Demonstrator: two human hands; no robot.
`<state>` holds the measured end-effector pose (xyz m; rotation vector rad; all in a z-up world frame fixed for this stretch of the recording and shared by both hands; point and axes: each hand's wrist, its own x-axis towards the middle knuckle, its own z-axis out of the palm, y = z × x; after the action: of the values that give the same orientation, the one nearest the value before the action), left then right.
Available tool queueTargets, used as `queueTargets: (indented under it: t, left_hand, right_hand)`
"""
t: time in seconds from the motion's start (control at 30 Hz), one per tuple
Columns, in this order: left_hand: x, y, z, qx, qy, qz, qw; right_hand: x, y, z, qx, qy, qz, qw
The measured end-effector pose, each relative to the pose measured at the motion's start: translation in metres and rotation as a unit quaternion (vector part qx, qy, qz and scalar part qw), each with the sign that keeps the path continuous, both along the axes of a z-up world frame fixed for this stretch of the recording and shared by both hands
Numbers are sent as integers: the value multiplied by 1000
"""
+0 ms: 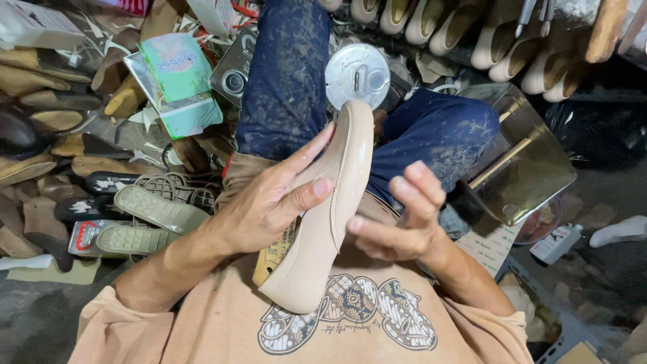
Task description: The person holds a beige shoe and repeatedly rubs its sole and sides with their fingers. They rotate the shoe to access different areas and occasionally reach for a container on the workbench.
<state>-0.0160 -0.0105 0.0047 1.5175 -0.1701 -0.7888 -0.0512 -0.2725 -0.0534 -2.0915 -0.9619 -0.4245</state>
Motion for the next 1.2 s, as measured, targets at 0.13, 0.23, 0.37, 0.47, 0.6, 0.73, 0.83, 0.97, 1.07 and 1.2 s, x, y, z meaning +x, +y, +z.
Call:
queueTargets:
  t: [0.13, 0.23, 0.37, 0.47, 0.6, 0.73, 0.83, 0.97, 1.07, 1.2]
  left_hand:
    - [0, -2, 0, 3, -5, -8, 1000]
    - [-1, 0, 0, 13, -2, 1, 1000]
    - [0, 1, -3, 27, 7, 10, 1000]
    - [2, -1, -4, 32, 27, 0, 999]
    - [3, 0, -5, 40, 17, -3, 999]
    - [4, -1, -4, 51, 16, -5, 999]
    - [4, -1, -5, 53, 22, -6, 998]
    - [4, -1, -3, 53, 23, -6, 998]
    - [4, -1, -3, 49, 19, -9, 999]
    - [4, -2, -3, 46, 22, -6, 999]
  right_hand:
    - [18, -4, 15, -85, 77, -87, 990]
    - [4, 3, 3, -23, -20, 7, 999]
    - [-1, -3, 3, -63, -69, -4, 996]
    - [3, -6, 8, -120, 30, -84, 989]
    - [-2, -2, 7, -59, -25, 10, 998]
    - [1, -8, 12, -95, 3, -18, 995]
    - [-11, -4, 10, -83, -14, 21, 996]
    - [-7, -4, 15, -78, 25, 32, 996]
    - [3, -2, 23, -82, 45, -8, 996]
    - [2, -6, 21, -79, 60, -1, 995]
